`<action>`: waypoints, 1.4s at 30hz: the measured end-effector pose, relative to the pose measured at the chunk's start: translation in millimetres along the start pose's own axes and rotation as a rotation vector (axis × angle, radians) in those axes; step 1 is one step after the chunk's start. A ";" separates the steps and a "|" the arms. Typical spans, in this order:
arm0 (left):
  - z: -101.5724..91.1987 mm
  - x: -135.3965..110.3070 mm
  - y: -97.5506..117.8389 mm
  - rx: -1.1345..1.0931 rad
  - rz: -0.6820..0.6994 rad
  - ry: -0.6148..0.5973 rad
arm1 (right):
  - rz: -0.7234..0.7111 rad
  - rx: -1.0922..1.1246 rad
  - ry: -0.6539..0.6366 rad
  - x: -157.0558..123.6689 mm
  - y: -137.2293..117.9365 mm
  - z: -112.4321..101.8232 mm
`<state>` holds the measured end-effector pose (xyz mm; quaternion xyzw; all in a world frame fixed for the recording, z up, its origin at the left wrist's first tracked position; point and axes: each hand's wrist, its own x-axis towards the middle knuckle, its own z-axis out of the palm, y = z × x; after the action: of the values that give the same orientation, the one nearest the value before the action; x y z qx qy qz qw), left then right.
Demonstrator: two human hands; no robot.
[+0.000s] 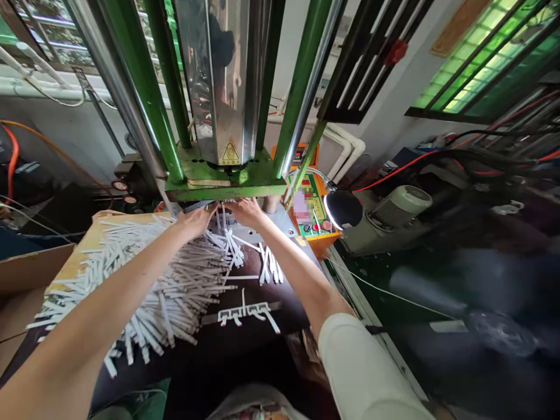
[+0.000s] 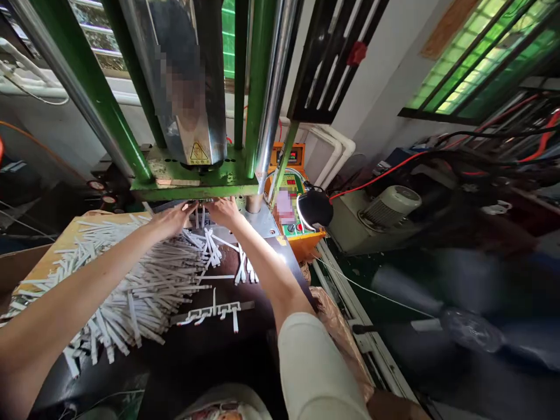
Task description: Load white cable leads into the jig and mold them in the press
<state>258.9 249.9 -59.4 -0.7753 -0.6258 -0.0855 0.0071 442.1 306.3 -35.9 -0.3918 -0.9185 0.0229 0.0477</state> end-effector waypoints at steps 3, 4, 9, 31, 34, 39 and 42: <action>0.2 -66.9 25.6 -0.030 0.021 0.070 | -0.054 0.156 0.176 -66.9 22.0 18.0; 4.4 -99.0 33.3 -0.065 0.110 0.140 | -0.068 0.227 0.234 -98.5 30.6 27.6; 40.7 -267.7 53.8 0.085 0.335 0.435 | -0.084 0.321 0.325 -267.0 54.4 72.2; 70.8 -334.4 51.9 0.441 0.173 0.310 | 0.004 -0.133 0.287 -326.1 37.1 100.3; 70.9 -334.4 53.6 0.449 0.176 0.319 | 0.013 -0.108 0.294 -326.4 37.0 101.6; 70.6 -335.8 63.8 0.340 0.042 0.309 | 0.026 -0.092 0.275 -327.2 36.0 101.8; 67.1 -336.5 66.6 0.322 -0.002 0.288 | 0.023 -0.085 0.284 -326.8 35.3 101.4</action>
<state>263.8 -82.8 -166.7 -0.7433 -0.6246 -0.0945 0.2202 681.7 94.3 -162.4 -0.4031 -0.8982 -0.0710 0.1603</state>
